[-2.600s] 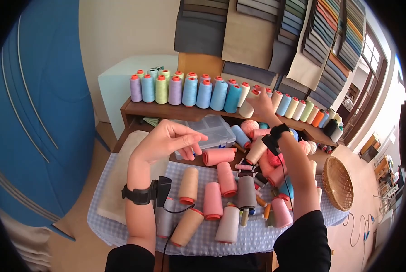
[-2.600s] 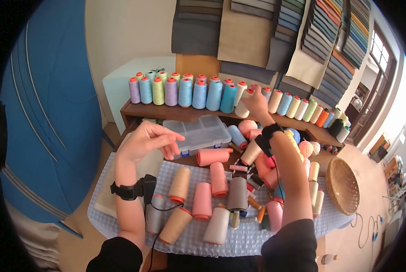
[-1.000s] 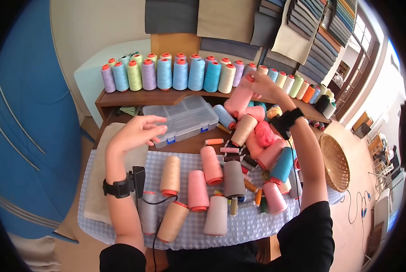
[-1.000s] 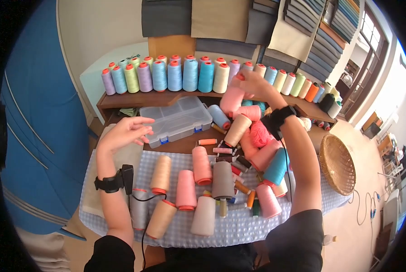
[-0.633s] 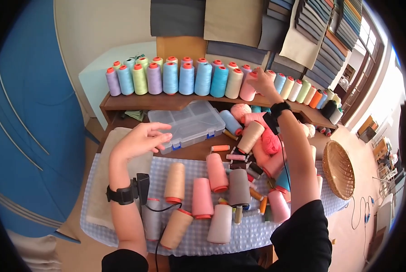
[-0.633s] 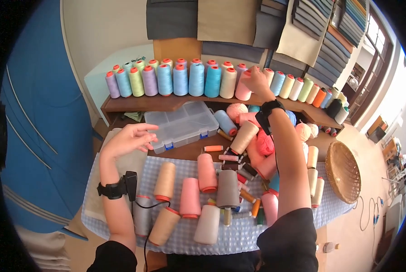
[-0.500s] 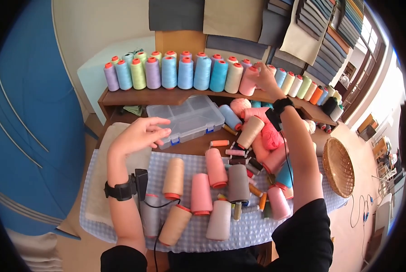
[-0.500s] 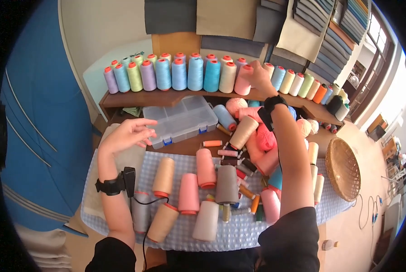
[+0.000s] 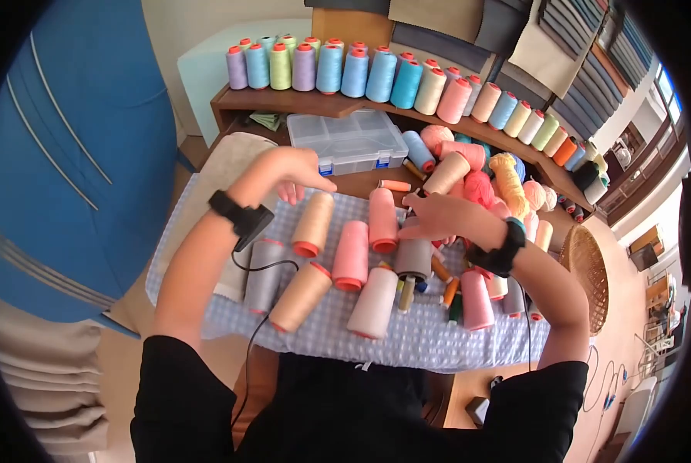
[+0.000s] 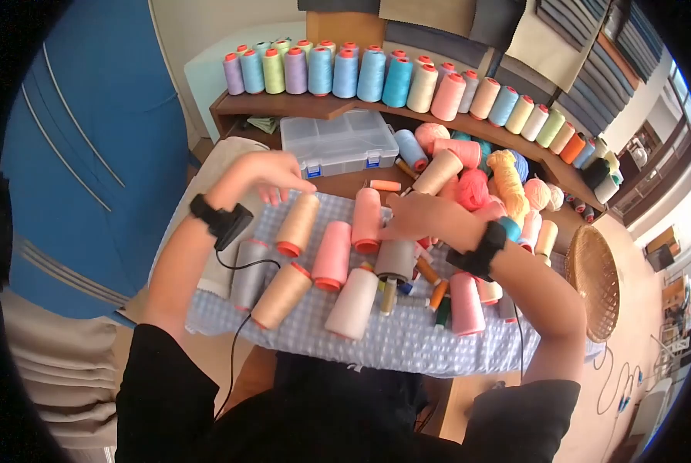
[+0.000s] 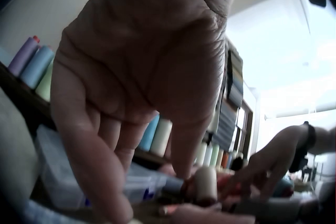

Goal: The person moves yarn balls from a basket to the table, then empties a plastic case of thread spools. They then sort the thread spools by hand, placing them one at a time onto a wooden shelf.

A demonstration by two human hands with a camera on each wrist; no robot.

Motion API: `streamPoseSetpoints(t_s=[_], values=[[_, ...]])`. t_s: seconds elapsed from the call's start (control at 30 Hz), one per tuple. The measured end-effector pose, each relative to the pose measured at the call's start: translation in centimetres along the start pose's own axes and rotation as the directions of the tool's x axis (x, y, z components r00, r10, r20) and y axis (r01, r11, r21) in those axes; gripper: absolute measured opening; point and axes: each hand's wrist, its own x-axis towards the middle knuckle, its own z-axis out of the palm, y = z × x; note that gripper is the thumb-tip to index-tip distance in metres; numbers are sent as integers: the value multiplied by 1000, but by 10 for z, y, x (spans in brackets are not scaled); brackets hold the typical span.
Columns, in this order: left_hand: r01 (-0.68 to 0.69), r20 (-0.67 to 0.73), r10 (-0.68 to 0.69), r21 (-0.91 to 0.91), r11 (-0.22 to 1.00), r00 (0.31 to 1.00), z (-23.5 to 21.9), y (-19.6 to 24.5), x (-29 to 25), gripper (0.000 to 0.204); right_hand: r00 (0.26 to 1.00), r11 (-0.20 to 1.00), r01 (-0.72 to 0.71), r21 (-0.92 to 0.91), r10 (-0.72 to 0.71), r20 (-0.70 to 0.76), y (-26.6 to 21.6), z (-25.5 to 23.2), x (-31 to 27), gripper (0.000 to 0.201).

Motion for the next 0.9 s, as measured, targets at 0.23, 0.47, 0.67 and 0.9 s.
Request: streamPoseSetpoints(t_s=[0.23, 0.47, 0.67, 0.9], values=[[72, 197, -121, 241, 968, 973, 40, -11, 40, 67, 939, 927, -298, 229, 242, 244, 18, 13, 3, 74], [-40, 14, 41, -74, 996, 999, 7, 12, 10, 73, 852, 953, 69, 295, 97, -514, 59, -63, -29, 67], [-384, -345, 312, -165, 908, 886, 5, 40, 5, 72, 437, 998, -58, 10, 35, -899, 177, -120, 48, 62], [-495, -395, 418, -114, 861, 818, 13, 66, 11, 78, 470, 997, -25, 76, 79, -879, 221, -140, 108, 61]])
